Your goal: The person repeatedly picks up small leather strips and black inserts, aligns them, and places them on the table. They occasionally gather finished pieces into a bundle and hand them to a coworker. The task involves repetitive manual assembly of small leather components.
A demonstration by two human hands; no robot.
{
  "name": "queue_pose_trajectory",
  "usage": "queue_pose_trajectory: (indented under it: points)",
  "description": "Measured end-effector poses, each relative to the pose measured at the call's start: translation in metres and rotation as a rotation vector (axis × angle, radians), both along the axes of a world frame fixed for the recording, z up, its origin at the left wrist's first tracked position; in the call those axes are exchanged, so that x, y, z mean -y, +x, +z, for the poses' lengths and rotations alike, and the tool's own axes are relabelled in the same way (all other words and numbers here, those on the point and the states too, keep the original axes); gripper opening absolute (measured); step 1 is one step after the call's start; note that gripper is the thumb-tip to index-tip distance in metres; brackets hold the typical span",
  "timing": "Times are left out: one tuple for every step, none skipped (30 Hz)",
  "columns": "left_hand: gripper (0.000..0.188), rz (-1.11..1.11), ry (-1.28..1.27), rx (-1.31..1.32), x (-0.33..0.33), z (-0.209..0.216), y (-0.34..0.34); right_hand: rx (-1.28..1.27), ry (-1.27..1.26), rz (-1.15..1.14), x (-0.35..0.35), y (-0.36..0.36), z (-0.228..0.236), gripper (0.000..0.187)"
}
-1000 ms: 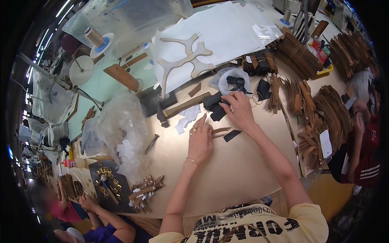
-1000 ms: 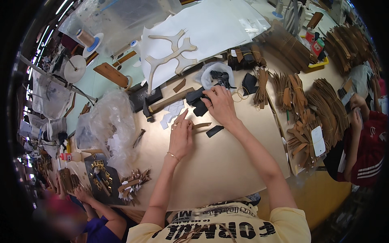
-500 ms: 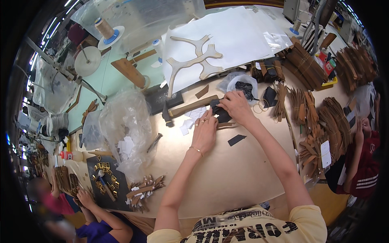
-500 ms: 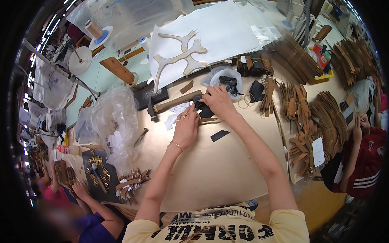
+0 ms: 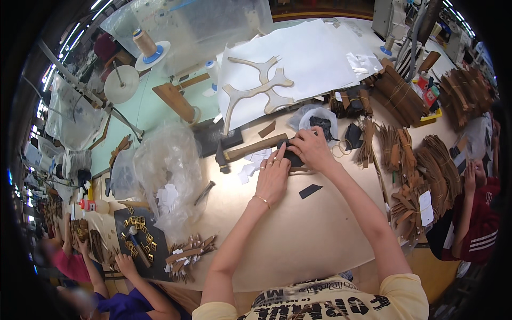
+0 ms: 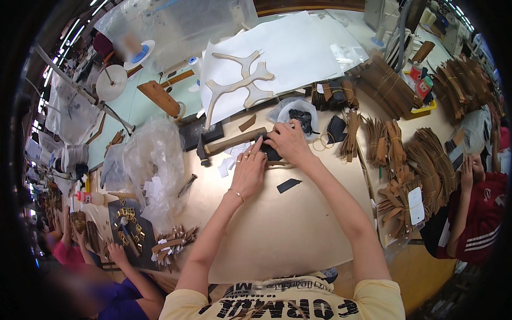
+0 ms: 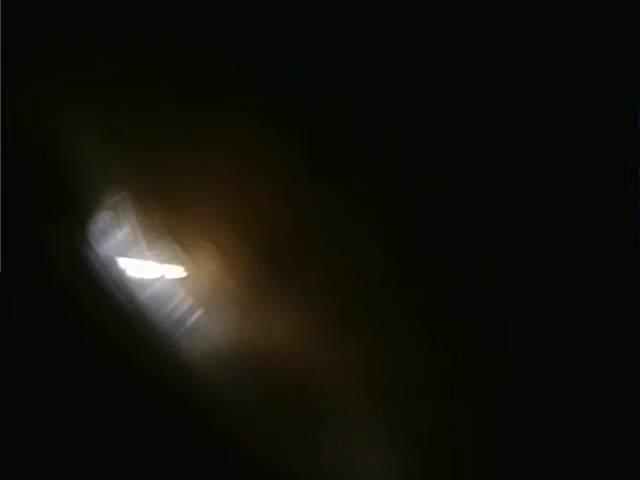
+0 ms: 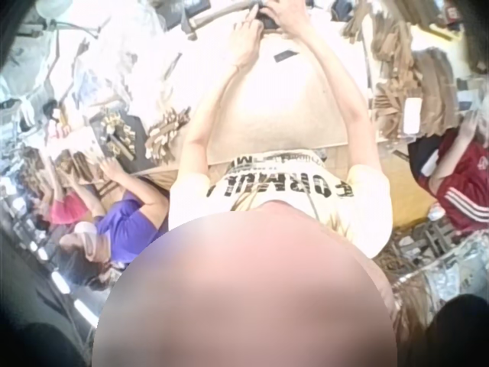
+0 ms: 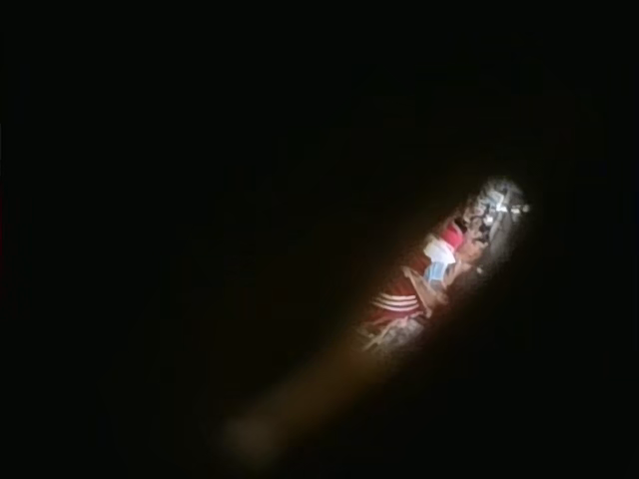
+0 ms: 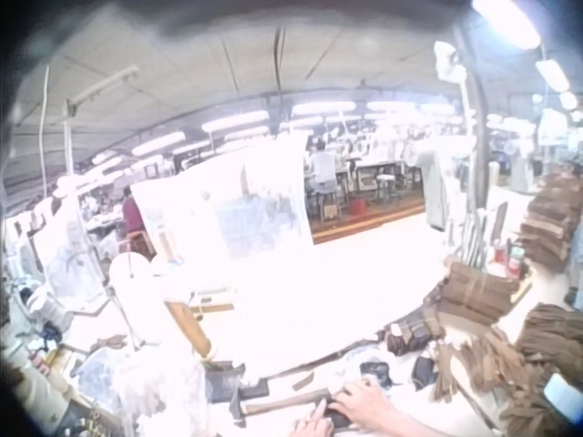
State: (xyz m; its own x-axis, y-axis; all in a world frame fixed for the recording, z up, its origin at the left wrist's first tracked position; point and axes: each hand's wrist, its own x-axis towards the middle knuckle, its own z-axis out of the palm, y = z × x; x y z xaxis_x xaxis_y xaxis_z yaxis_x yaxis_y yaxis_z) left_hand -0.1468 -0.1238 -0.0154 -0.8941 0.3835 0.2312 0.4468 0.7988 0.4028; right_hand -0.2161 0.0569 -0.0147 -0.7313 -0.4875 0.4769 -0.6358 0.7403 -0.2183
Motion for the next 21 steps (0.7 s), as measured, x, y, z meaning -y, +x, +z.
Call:
queue_pose_trajectory:
  points:
    - [0.012, -0.005, 0.011, -0.014, 0.0, 0.001, -0.001, 0.024, -0.003, -0.005, 0.0, 0.0, 0.001, 0.019]
    - [0.012, -0.003, 0.002, 0.013, 0.0, 0.001, -0.002, 0.061, -0.054, -0.004, 0.0, 0.001, 0.002, 0.018]
    - [0.012, -0.005, -0.003, 0.026, 0.001, 0.001, -0.004, 0.105, -0.101, -0.005, -0.001, 0.001, 0.002, 0.018]
    - [0.012, -0.004, -0.006, 0.018, 0.002, 0.001, -0.005, 0.133, -0.155, 0.005, -0.001, 0.002, 0.003, 0.017]
    - [0.012, -0.012, -0.006, 0.043, 0.003, -0.001, -0.006, 0.162, -0.16, -0.011, -0.002, 0.002, 0.003, 0.017]
    - [0.012, -0.016, -0.004, 0.05, 0.004, -0.002, -0.007, 0.177, -0.171, -0.018, -0.002, 0.003, 0.004, 0.017]
    - [0.012, -0.018, 0.002, 0.042, 0.004, -0.004, -0.008, 0.17, -0.195, -0.021, -0.003, 0.003, 0.005, 0.017]
    - [0.012, -0.016, -0.001, 0.039, 0.004, -0.005, -0.008, 0.191, -0.234, -0.04, -0.002, 0.002, 0.006, 0.016]
    - [0.012, -0.011, -0.001, 0.022, 0.004, -0.006, -0.008, 0.189, -0.289, -0.056, 0.0, 0.001, 0.008, 0.016]
    - [0.012, -0.008, -0.015, 0.015, 0.003, -0.007, -0.008, 0.238, -0.322, -0.101, 0.002, 0.002, 0.01, 0.016]
    - [0.011, -0.007, 0.018, 0.022, 0.004, -0.007, -0.009, 0.137, -0.457, -0.127, 0.002, 0.002, 0.013, 0.014]
    - [0.011, -0.008, 0.04, 0.041, 0.005, -0.005, -0.01, 0.087, -0.568, -0.183, 0.002, 0.003, 0.017, 0.013]
    - [0.011, 0.004, 0.051, 0.076, 0.005, -0.002, -0.011, 0.07, -0.677, -0.259, -0.001, 0.007, 0.02, 0.012]
    - [0.009, -0.002, 0.056, 0.087, 0.006, 0.002, -0.011, 0.007, -0.718, -0.276, -0.008, 0.015, 0.025, 0.011]
    - [0.008, 0.0, 0.124, -0.013, 0.006, 0.006, -0.01, -0.019, -0.757, -0.314, -0.02, 0.028, 0.029, 0.011]
    - [0.008, 0.031, 0.14, -0.008, 0.006, 0.012, -0.008, -0.027, -0.786, -0.359, -0.033, 0.044, 0.032, 0.01]
    - [0.007, 0.046, 0.205, -0.103, 0.008, 0.017, -0.003, -0.084, -0.68, -0.377, -0.046, 0.066, 0.033, 0.012]
    - [0.007, 0.076, 0.238, -0.123, 0.01, 0.023, 0.006, -0.122, -0.565, -0.396, -0.059, 0.095, 0.033, 0.014]
    - [0.007, 0.12, 0.296, -0.009, 0.014, 0.03, 0.017, -0.158, -0.448, -0.408, -0.068, 0.122, 0.031, 0.016]
    - [0.007, 0.157, 0.368, 0.071, 0.016, 0.036, 0.026, -0.148, -0.309, -0.349, -0.074, 0.147, 0.028, 0.02]
    - [0.005, 0.169, 0.45, 0.207, 0.016, 0.041, 0.04, -0.13, -0.177, -0.287, -0.076, 0.175, 0.024, 0.024]
